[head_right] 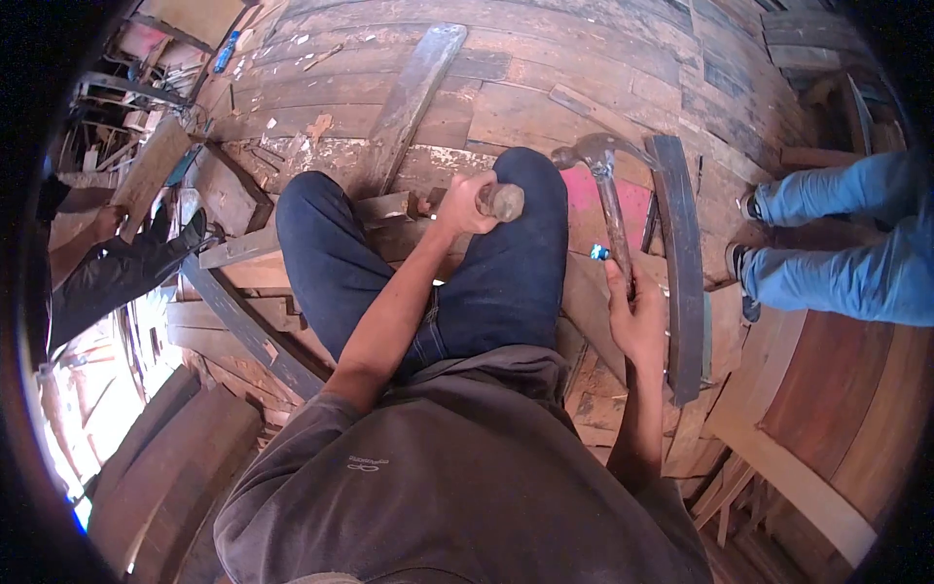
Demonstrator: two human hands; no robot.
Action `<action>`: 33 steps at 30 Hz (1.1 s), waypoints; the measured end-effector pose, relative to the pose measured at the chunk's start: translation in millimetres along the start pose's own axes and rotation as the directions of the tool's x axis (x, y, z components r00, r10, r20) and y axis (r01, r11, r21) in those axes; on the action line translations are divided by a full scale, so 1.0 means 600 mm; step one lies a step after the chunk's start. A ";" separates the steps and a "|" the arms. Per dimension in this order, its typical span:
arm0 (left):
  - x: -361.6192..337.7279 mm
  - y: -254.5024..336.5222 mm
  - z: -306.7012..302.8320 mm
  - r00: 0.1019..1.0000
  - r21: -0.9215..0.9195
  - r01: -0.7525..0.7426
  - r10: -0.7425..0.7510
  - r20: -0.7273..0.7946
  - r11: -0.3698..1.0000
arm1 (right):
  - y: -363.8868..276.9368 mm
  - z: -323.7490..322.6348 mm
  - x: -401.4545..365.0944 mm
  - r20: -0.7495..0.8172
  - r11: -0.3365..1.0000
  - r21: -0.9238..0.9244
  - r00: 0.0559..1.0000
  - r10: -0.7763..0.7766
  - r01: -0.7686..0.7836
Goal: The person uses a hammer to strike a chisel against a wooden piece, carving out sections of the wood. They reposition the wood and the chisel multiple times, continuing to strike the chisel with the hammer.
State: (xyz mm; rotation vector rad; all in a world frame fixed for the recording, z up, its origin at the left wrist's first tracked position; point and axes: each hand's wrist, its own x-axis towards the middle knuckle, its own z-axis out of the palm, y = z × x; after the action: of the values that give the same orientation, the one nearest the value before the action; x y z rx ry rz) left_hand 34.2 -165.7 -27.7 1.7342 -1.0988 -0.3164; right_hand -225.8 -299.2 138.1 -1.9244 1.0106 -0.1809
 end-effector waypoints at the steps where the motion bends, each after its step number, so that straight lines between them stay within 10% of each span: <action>1: -0.003 -0.005 0.001 1.000 0.008 0.014 -0.014 -0.022 1.000 | -0.002 0.001 -0.005 0.004 1.000 -0.007 1.000 0.001 -0.001; 25: -0.024 -0.049 -0.048 0.925 0.101 0.246 -0.203 -0.320 0.964 | -0.020 0.020 -0.030 0.043 0.977 -0.109 0.981 0.191 -0.185; 33: -0.028 -0.065 -0.045 0.899 0.018 0.352 -0.333 -0.285 0.936 | -0.074 0.030 -0.038 0.116 0.974 0.195 0.989 0.090 -0.112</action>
State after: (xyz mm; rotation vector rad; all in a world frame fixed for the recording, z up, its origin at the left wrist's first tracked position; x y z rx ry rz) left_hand 62.9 -133.3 -53.3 1.9666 -0.6040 -0.2416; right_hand -206.3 -260.7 168.5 -1.6777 0.9781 -0.1156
